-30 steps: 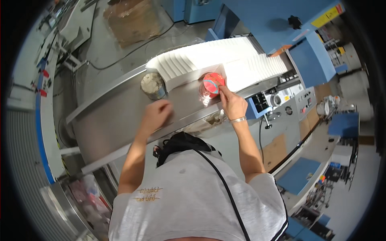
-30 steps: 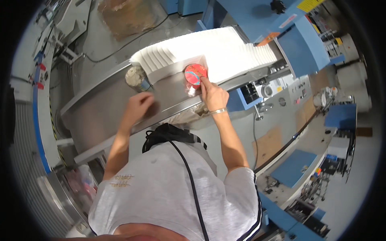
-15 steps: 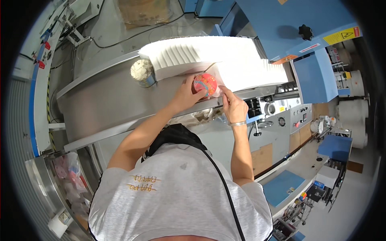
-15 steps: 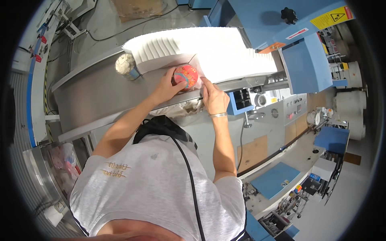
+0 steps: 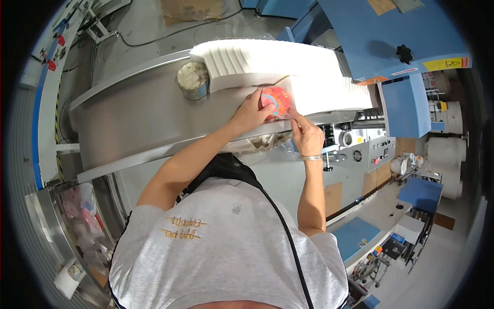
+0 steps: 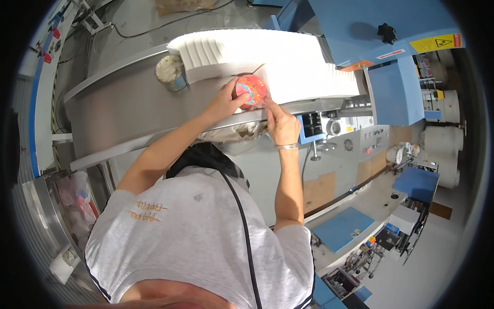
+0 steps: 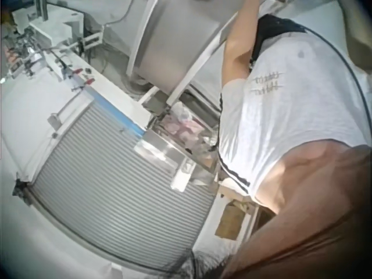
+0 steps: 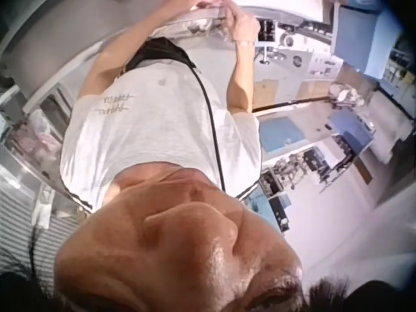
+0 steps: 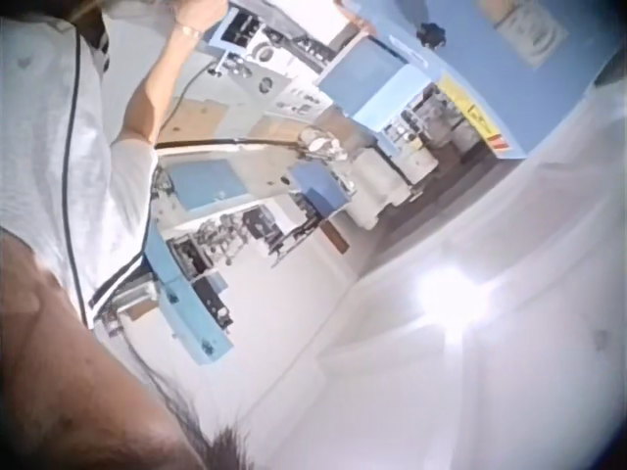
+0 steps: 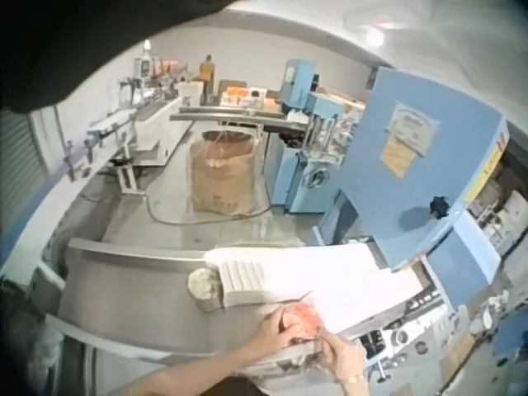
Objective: Fold and organize stacks of paper products for processing in an industrial facility.
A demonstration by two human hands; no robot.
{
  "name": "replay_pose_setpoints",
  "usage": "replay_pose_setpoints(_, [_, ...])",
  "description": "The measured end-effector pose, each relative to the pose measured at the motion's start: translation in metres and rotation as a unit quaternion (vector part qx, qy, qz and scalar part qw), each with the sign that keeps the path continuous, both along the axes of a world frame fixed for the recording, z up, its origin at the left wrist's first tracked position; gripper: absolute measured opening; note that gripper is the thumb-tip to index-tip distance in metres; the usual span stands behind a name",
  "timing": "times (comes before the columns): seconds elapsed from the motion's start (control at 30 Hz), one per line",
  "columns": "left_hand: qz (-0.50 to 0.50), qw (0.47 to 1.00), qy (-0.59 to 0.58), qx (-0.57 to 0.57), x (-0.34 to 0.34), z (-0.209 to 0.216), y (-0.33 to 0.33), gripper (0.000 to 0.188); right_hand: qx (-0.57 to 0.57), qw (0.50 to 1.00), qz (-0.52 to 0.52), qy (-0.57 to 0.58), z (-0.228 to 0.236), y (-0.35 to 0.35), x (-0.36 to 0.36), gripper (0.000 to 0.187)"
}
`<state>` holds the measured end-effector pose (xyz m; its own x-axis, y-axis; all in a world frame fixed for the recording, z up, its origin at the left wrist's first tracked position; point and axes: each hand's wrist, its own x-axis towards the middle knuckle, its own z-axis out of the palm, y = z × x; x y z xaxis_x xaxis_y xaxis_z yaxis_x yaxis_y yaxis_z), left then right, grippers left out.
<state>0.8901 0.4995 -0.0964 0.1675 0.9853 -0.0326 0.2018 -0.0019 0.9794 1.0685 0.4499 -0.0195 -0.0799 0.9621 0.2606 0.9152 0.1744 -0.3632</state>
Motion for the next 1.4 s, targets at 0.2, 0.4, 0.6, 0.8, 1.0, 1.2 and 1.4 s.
replay_pose_setpoints(0.2, [-0.058,0.994,-0.061,-0.071,-0.022,0.01,0.001,0.063,0.007,0.993,-0.079,0.082,-0.005,-0.006,0.001,0.029])
replay_pose_setpoints(0.4, [-0.068,0.991,0.087,0.07,-0.022,0.03,0.003,0.085,-0.019,0.985,-0.16,0.054,-0.012,-0.002,-0.012,0.043])
replay_pose_setpoints(0.6, [-0.122,0.964,0.173,0.163,-0.01,0.026,0.019,0.09,0.009,0.983,-0.167,0.076,-0.019,0.003,-0.01,0.034])
replay_pose_setpoints(0.8, [-0.134,0.967,0.184,0.117,-0.011,0.026,0.013,0.096,-0.002,0.981,-0.161,0.109,-0.026,0.006,-0.001,0.035])
replay_pose_setpoints(1.0, [-0.15,0.967,0.174,0.113,-0.013,0.027,0.014,0.098,-0.022,0.975,-0.149,0.165,-0.025,0.009,0.004,0.033])
replay_pose_setpoints(1.2, [-0.151,0.967,0.164,0.126,-0.011,0.02,0.015,0.099,-0.121,0.91,-0.139,0.37,-0.026,0.009,0.017,0.027])
replay_pose_setpoints(1.4, [-0.166,0.965,0.162,0.127,-0.016,0.023,0.015,0.098,-0.138,0.907,-0.145,0.372,-0.013,0.01,0.015,0.028])
